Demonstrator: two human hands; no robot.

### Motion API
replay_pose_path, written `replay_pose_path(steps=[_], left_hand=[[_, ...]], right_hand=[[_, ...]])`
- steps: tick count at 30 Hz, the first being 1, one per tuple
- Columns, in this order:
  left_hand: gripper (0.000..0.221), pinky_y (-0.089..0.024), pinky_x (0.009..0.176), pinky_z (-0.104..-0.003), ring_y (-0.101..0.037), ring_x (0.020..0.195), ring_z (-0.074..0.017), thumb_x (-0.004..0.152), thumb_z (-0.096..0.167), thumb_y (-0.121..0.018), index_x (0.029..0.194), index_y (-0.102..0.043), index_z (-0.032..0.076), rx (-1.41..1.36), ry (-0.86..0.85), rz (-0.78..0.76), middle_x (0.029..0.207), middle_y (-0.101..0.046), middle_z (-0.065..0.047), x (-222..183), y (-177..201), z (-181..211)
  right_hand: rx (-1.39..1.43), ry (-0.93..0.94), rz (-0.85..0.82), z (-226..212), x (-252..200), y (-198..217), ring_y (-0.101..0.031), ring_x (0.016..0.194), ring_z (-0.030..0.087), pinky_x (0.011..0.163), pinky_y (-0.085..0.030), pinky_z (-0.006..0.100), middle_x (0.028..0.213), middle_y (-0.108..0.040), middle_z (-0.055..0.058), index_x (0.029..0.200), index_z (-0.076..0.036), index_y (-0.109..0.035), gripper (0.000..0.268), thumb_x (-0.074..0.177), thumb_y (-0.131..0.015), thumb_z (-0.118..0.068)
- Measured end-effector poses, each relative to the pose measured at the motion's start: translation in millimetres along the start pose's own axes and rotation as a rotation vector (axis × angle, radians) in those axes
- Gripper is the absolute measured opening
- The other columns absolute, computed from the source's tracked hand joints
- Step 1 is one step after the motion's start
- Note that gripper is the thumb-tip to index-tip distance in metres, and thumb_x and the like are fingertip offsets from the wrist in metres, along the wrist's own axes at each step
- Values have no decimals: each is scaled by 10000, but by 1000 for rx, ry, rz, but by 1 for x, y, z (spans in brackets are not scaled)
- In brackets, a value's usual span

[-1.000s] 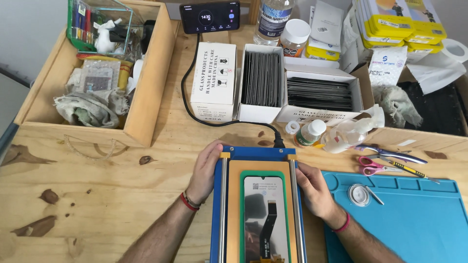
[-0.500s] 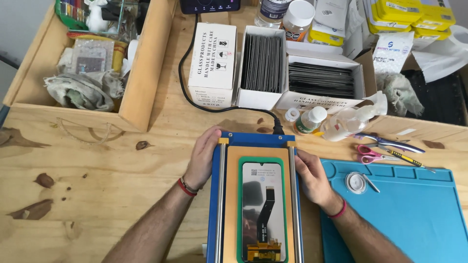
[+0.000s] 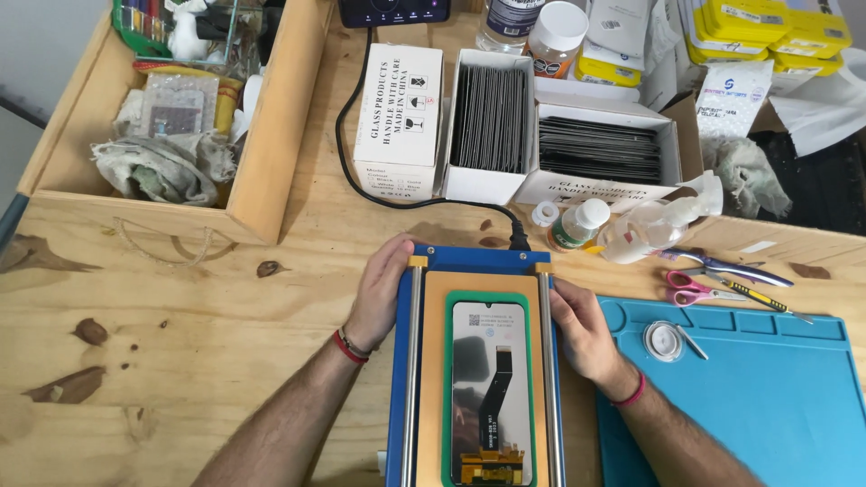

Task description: Placing a phone screen assembly onto a separator machine for repair

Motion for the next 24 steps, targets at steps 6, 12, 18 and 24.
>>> replay_pose_path(steps=[6,12,18,24], left_hand=[[397,-513,796,-277,-520,885,-128,1196,252,-449,1189,-787,43,14,-6,-12,857,-584,-17,1,4,-14],[389,-511,797,-266,-511,903,-129,1198,244,-440,1191,-784,63,29,-11,-20,877,-586,-5,2,7,-14],[413,-503,764,-262,-510,869,-123,1197,252,-426,1204,-776,34,23,-1,-29,836,-551,-10,3,5,-10],[416,-497,766,-256,-500,871,-113,1194,262,-434,1209,-783,36,21,3,-24,833,-549,-6,3,3,-7]], right_hand=[[-4,12,-4,-11,6,-2,-508,666,111,587,-459,286,615,-489,-7,732,-131,-567,445,1149,-489,-266],[-9,8,-5,1,1,0,-510,671,118,593,-463,293,611,-490,4,728,-130,-562,445,1146,-489,-265],[0,8,0,-5,1,-2,-510,675,114,593,-460,292,619,-486,-3,725,-132,-560,441,1145,-488,-248],[2,8,-2,8,0,3,-515,646,121,588,-458,303,595,-495,13,709,-125,-569,462,1142,-487,-264]])
Point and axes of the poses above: each hand's wrist, its own x-axis towards the middle knuckle, its own y-axis out of the back of the hand, z = x × y, the point moved 7 cm from there along x, towards the middle knuckle
